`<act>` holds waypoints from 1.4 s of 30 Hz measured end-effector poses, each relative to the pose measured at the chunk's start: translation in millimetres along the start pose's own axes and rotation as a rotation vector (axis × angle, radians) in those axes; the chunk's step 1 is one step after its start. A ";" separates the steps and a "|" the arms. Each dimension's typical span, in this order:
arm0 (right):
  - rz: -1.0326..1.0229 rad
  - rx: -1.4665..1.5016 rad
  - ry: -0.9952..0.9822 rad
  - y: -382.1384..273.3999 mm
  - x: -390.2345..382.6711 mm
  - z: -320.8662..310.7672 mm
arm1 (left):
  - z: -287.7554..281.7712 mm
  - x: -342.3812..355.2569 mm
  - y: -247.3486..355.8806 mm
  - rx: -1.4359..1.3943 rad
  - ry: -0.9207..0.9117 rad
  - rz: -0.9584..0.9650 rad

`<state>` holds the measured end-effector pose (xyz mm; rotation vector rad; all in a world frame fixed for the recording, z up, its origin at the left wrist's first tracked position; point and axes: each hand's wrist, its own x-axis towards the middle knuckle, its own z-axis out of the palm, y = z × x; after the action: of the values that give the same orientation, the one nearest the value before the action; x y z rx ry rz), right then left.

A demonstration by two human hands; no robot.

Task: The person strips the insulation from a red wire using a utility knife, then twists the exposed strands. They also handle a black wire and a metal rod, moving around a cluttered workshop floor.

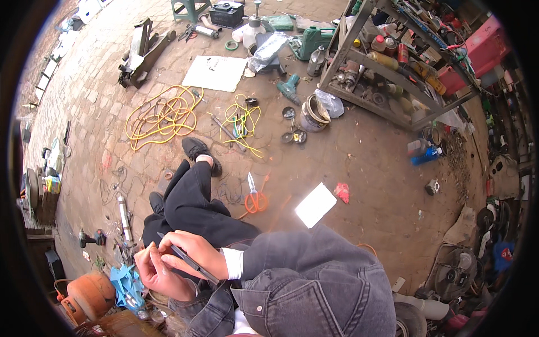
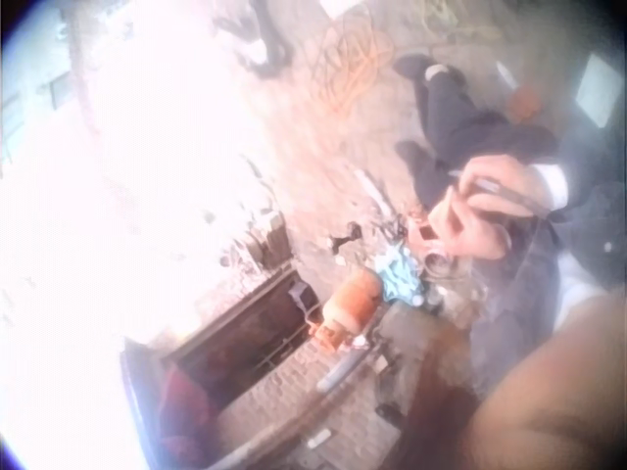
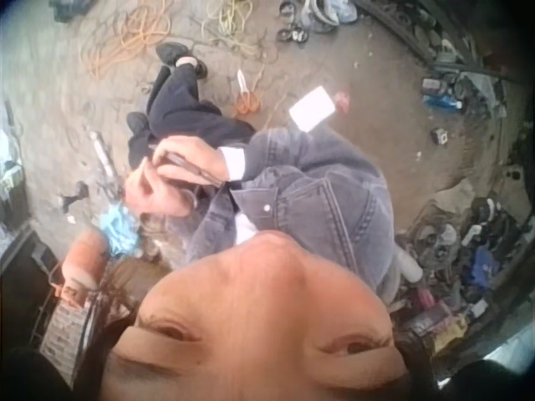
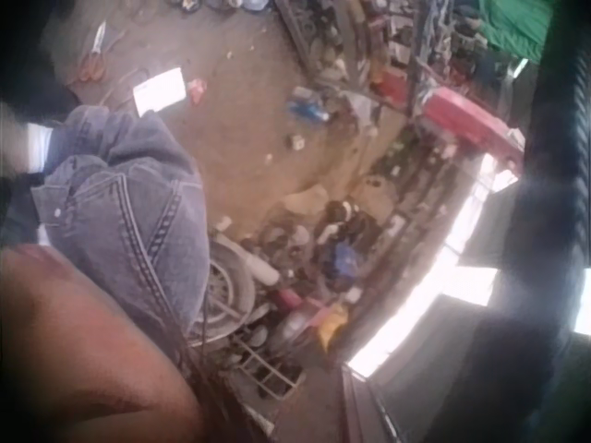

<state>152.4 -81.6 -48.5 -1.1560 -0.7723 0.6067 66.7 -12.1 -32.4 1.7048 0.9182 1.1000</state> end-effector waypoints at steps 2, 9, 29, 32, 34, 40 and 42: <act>0.011 0.004 0.014 0.8 3.3 -3.6 | 4.9 2.8 0.4 0.016 -0.007 -0.019; 0.015 0.013 0.095 4.1 14.4 -22.4 | 22.2 11.7 -6.2 0.258 -0.085 0.243; -0.017 -0.339 0.125 -22.2 18.4 -12.6 | 12.4 29.9 -18.9 -0.312 -0.269 -0.084; -0.027 -0.388 0.110 -20.0 20.5 -0.3 | -2.5 35.5 -23.4 -0.626 -0.277 -0.238; -0.038 -0.436 0.099 -17.3 21.7 8.5 | -14.4 39.7 -26.9 -0.763 -0.302 -0.249; -0.034 -0.489 0.123 -6.2 19.6 31.7 | -43.4 39.2 -35.0 -1.118 -0.396 -0.333; -0.032 -0.492 0.133 -3.3 18.2 36.8 | -49.5 35.4 -34.9 -1.094 -0.383 -0.354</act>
<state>134.1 -47.7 -33.7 -1.6128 -0.8480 0.3131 28.1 45.3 -44.3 0.7478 0.2329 0.7511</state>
